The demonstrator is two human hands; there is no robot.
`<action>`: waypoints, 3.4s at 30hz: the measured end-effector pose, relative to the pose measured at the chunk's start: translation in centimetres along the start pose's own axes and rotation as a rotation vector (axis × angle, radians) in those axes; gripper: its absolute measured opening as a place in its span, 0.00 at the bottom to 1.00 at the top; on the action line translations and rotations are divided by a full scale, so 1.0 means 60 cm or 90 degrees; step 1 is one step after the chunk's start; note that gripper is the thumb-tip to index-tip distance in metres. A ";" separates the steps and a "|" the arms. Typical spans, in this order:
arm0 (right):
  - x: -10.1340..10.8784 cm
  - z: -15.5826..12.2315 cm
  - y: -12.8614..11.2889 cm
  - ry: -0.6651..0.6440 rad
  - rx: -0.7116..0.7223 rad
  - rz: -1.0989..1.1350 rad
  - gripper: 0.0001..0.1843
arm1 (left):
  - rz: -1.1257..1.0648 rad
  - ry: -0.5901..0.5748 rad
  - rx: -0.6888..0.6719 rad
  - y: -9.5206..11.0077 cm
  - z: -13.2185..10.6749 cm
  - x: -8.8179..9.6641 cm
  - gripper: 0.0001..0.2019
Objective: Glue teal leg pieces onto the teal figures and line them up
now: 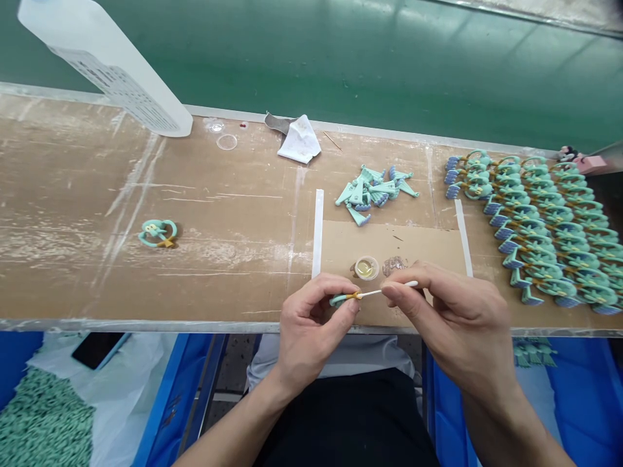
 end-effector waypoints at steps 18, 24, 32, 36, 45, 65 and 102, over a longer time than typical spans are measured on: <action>-0.017 0.037 0.075 0.044 -0.004 -0.120 0.08 | -0.018 0.006 -0.023 -0.003 0.000 0.003 0.05; 0.032 0.114 0.144 0.117 -0.009 -0.244 0.14 | -0.034 0.009 0.000 -0.008 -0.005 0.002 0.03; 0.023 0.201 0.222 0.024 -0.046 -0.422 0.19 | 0.305 0.080 -0.139 0.083 0.132 0.096 0.03; 0.018 0.215 0.236 -0.009 -0.064 -0.462 0.11 | 0.723 0.076 -0.263 0.149 0.309 0.141 0.07; 0.038 0.201 0.216 0.032 -0.039 -0.455 0.17 | 0.966 -0.137 -0.168 0.106 0.485 0.126 0.06; 0.044 0.104 0.199 -0.123 -0.102 -0.064 0.17 | -0.057 0.129 -0.034 0.056 0.067 0.093 0.11; -0.107 -0.062 0.045 -0.137 -0.418 0.779 0.27 | 0.294 0.004 -0.307 0.080 -0.035 -0.004 0.16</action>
Point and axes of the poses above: each hand's wrist, its own z-axis towards the middle knuckle, its own x-axis out of the back of the hand, y = z × x, the point moved 4 cm from there along z, towards the middle knuckle, and after that the axes turned 3 degrees about -y, right-handed, at the moved point
